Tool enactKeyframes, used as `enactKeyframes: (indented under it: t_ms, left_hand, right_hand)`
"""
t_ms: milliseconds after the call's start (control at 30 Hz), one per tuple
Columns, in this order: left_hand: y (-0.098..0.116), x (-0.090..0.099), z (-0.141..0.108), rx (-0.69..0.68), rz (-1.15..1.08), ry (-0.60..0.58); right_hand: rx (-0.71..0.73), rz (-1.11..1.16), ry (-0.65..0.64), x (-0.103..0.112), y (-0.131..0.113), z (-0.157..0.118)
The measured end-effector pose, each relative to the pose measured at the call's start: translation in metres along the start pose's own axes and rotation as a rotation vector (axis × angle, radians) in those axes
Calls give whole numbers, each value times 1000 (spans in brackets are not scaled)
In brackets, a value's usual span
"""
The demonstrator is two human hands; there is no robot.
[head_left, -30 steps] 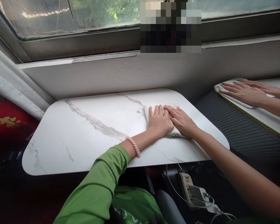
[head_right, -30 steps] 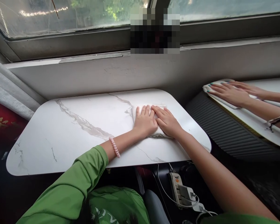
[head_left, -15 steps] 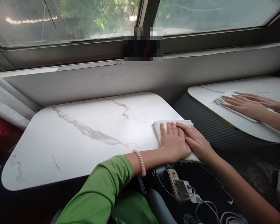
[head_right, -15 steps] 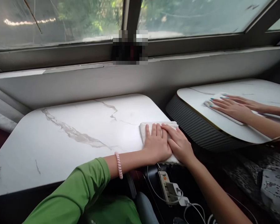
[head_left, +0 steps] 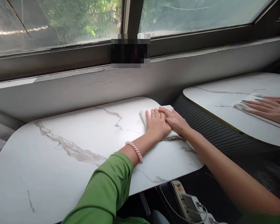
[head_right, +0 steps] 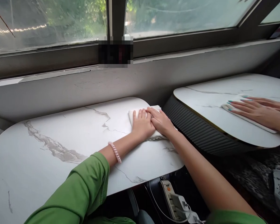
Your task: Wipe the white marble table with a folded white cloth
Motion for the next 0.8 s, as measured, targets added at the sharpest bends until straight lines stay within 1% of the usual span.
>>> enactKeyframes:
  t_ms: [100,233,333,400,500,600,700,800]
  left_hand:
    - [-23,-2,27,25,-6,31]
    - [-50,-2,57,72,-7,42]
    - [-65,-3,75,112,1,60]
    - [-71,-3,82,129,4,67]
    - [-74,-4,88,131,9,71]
    - [-73,-4,88,134,28,71]
    - [-70,-4,84,132,44,63]
    - [-65,-4,73,108,29,38]
  right_hand:
    - [-17,-34,-31,-10,-2,41]
    - [8,-81,-80,-22,-3,88]
    - [60,-80,-64,-30,-2,115]
    - [87,-76,-49,-35,1,127]
    - [91,-65,-42,-39,6,136]
    - [108,-60,-54,-38,8,136]
    - [99,-84,-67,-34,5,127]
    - [96,-83,-56,-27,-3,109]
Point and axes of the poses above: each hand's wrist, its own z-axis towards the middle knuckle, its own x-axis out of the back of the hand, y = z × x, the point moved 1 cm from there along z, towards the middle knuckle, and after that the axes turned 1 degree about z, right-handed, at the moved point
